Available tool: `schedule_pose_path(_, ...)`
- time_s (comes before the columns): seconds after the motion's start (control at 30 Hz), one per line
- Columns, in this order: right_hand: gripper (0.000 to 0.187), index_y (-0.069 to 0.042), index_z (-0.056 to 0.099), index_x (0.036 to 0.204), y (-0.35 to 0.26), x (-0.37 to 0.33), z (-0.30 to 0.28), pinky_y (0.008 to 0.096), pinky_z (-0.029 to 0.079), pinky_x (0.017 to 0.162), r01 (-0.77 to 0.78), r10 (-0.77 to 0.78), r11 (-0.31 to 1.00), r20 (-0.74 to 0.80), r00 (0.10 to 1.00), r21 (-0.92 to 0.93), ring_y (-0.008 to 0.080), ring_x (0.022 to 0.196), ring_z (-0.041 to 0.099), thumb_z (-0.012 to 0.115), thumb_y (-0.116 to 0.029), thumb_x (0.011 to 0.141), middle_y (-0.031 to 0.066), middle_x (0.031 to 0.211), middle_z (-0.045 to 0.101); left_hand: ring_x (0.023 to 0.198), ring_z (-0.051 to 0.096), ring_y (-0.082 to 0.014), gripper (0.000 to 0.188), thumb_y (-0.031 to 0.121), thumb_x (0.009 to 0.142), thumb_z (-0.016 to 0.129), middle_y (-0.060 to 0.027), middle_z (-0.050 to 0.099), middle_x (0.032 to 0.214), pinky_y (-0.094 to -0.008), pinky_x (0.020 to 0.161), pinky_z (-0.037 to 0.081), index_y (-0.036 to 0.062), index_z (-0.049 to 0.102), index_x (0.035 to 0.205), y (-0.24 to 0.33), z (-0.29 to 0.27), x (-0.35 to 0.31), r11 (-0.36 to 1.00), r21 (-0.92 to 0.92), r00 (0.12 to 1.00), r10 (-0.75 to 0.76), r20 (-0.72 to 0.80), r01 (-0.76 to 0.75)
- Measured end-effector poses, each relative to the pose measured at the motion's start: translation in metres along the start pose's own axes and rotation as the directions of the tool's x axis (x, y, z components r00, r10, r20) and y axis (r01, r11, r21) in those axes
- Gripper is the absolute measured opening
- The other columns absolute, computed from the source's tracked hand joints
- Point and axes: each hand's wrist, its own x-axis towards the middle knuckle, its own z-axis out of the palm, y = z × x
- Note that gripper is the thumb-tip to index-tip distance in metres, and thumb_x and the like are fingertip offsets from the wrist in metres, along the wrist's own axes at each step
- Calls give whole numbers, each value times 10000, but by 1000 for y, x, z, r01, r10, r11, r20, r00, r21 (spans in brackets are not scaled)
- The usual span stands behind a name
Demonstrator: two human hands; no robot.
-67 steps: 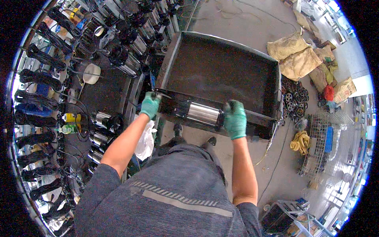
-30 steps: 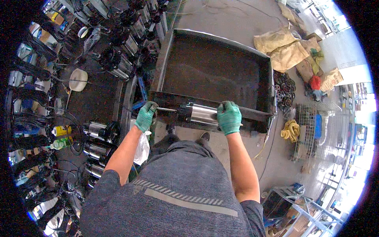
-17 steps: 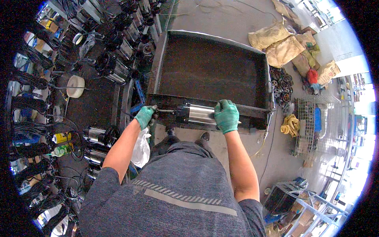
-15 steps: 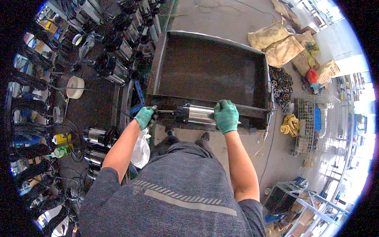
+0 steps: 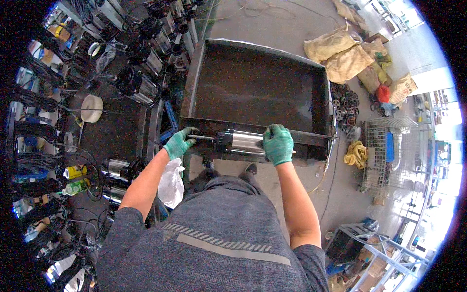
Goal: The person repeatedly tests a cylindrical metal device by submerging it in a water-filled tray and manipulating its ends. The person handles the device with both hands, submerges it, and then removes it to place it on a nearby rack. This cycle is repeated multiple times throughout the video.
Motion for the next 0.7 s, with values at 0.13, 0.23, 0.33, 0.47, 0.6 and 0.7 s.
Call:
schedule_pose_path(0.13, 140, -65, 684, 903, -1, 0, -1, 486, 523, 794, -1, 1, 1000, -11, 1000, 8, 392, 873, 636, 644, -199, 901, 163, 910, 676, 893, 625, -96, 363, 203, 1013, 666, -16, 705, 1093, -295, 805, 526, 111, 624, 1362, 9, 1, -5, 813, -559, 985, -106, 134, 163)
schedule_pose_path(0.23, 139, -65, 685, 910, -2, 1, -1, 485, 524, 796, -6, 5, 1000, 9, 1000, 5, 392, 877, 637, 646, -199, 898, 163, 913, 676, 895, 620, -77, 366, 236, 1000, 691, 7, 695, 1083, -276, 808, 520, 129, 645, 1348, 2, -1, 0, 462, -812, 932, -234, 277, 357)
schedule_pose_path(0.33, 142, -65, 686, 910, 1, 0, 0, 484, 525, 798, 6, -6, 1000, 2, 1000, 7, 390, 879, 639, 648, -202, 894, 161, 916, 678, 1011, 590, -136, 443, 240, 972, 722, 1, 649, 1166, -302, 919, 494, 92, 607, 1374, 12, -7, -4, 802, -566, 978, -106, 180, 191)
schedule_pose_path(0.47, 143, -67, 684, 903, -3, 1, 0, 483, 526, 799, 11, -11, 1000, 8, 1000, 2, 387, 878, 640, 648, -204, 891, 162, 919, 678, 876, 630, -206, 406, 183, 922, 758, -99, 705, 1006, -348, 845, 525, 9, 637, 1268, 13, -11, -2, 995, 34, 992, -97, 84, 95)
schedule_pose_path(0.6, 136, -73, 686, 889, 1, -2, -2, 489, 528, 787, 5, -4, 1000, 11, 1000, -17, 389, 870, 640, 652, -205, 885, 159, 907, 678, 801, 593, -193, 367, 254, 897, 775, -143, 675, 859, -364, 759, 498, -13, 683, 1132, 14, 0, 0, 980, 138, 990, -143, -21, 144)
schedule_pose_path(0.7, 145, -64, 666, 833, 5, -4, 1, 515, 517, 743, 27, -25, 999, -49, 998, 42, 397, 807, 638, 669, -205, 864, 172, 839, 666, 794, 570, -166, 478, 428, 940, 713, -105, 683, 860, -356, 745, 488, -22, 703, 1101, 43, 3, 2, 953, -43, 953, -301, -37, 300)
